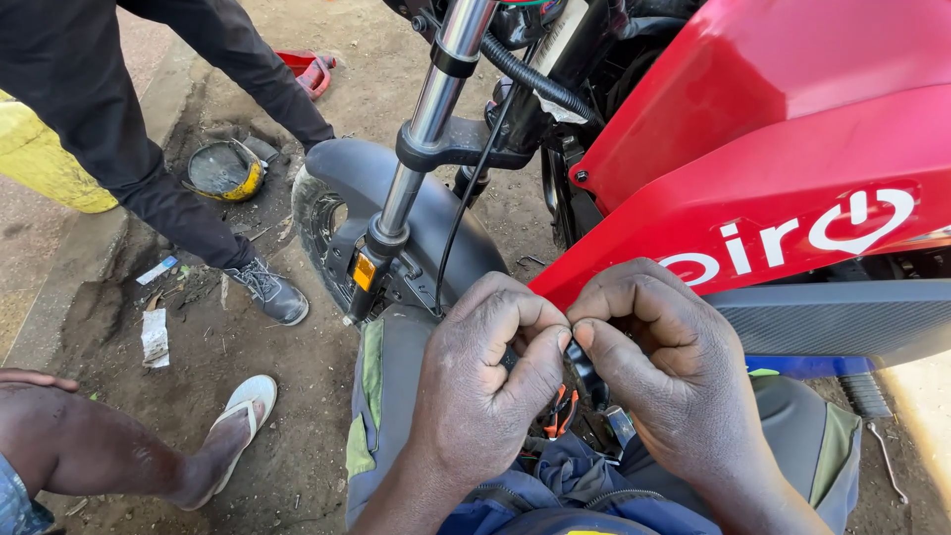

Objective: Securing and insulating electrical wire connections on a motorcycle using electrical tape and scissors.

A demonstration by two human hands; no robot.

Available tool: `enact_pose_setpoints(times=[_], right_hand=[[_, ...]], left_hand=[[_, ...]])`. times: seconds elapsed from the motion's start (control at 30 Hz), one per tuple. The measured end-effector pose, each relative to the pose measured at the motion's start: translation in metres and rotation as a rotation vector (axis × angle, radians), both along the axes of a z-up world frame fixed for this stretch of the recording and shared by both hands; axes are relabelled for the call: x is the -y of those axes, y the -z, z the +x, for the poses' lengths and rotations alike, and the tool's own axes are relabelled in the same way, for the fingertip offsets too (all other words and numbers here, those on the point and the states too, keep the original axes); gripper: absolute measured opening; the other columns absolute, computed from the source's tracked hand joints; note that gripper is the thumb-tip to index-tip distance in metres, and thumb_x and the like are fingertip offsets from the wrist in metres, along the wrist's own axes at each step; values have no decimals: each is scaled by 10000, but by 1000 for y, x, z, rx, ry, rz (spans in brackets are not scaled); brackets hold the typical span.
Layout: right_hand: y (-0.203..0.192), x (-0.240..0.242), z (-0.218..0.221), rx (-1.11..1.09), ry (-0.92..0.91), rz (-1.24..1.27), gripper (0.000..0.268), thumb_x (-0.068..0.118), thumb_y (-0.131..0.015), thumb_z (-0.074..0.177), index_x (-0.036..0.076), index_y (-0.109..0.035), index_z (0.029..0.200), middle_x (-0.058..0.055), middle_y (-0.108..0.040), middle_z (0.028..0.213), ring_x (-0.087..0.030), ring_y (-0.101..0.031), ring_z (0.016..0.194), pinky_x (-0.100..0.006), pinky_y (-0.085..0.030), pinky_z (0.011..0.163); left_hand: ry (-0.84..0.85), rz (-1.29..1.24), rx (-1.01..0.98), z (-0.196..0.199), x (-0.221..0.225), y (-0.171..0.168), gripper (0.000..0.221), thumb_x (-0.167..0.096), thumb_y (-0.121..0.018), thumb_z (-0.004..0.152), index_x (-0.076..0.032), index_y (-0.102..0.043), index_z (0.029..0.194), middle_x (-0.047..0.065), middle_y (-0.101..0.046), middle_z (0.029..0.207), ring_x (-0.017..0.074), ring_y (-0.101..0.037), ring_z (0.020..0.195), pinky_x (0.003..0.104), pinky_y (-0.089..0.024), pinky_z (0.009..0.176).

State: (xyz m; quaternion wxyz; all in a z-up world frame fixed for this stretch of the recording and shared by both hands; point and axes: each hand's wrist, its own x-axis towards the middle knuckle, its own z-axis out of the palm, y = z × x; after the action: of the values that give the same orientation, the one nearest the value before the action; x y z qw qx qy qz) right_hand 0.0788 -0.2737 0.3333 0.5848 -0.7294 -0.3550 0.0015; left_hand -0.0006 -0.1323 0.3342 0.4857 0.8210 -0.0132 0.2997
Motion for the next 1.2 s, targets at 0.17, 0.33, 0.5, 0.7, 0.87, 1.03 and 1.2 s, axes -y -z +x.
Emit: enact_pose_setpoints(times=[0.17,0.33,0.5,0.7,0.87,1.03,1.2], right_hand=[[15,-3,1,-318,-90,202,89,147,-642,912,70,-654,869,-26,-613,824,-130,-536,722,-266,-433,637],[23,1,0,-714,-306,468,443,260,-683,901,-69,-655,1197,-161,-705,1073,-238,-665,898,-361,-535,779],[39,-3,0,-604,-164,543,376,4,-810,758,7,-637,1092,-178,-739,1155,-257,-705,1081,-360,-570,935],[-25,17,34,-125,216,184,227,106,-698,825,30,-670,1037,-106,-724,1285,-165,-645,1154,-314,-491,1050],[-83,10,97,76,263,110,278,101,-706,901,35,-651,1165,-57,-700,1159,-138,-653,1082,-267,-546,940],[-80,-5,137,89,109,255,137,59,-692,955,29,-621,1069,-56,-668,944,-99,-626,876,-214,-527,850],[-71,-7,143,211,174,201,223,85,-762,959,54,-636,1141,-46,-627,1177,-101,-606,1062,-213,-523,948]], left_hand=[[-23,-108,42,2,8,6,75,-92,-595,910,-106,-589,837,14,-550,827,150,-523,712,305,-444,645],[-84,-288,37,5,7,10,94,-127,-591,921,-87,-625,843,10,-583,858,118,-563,704,278,-489,616],[-189,-308,140,19,7,17,103,-166,-598,943,-98,-651,886,-3,-613,873,107,-583,778,260,-496,694],[-87,-359,88,48,-4,-29,278,-268,-520,995,-96,-717,1088,14,-699,999,102,-624,820,261,-520,728],[-260,4,415,137,-23,-61,356,-242,-608,983,-82,-636,1300,104,-698,1257,241,-670,1175,376,-559,984],[-338,-14,446,184,-19,-73,279,-229,-680,918,-102,-683,1166,75,-753,1111,270,-727,1046,412,-578,900],[-171,-302,433,187,-25,-66,214,-153,-662,943,-101,-738,1135,1,-791,1067,119,-709,990,299,-585,931]])
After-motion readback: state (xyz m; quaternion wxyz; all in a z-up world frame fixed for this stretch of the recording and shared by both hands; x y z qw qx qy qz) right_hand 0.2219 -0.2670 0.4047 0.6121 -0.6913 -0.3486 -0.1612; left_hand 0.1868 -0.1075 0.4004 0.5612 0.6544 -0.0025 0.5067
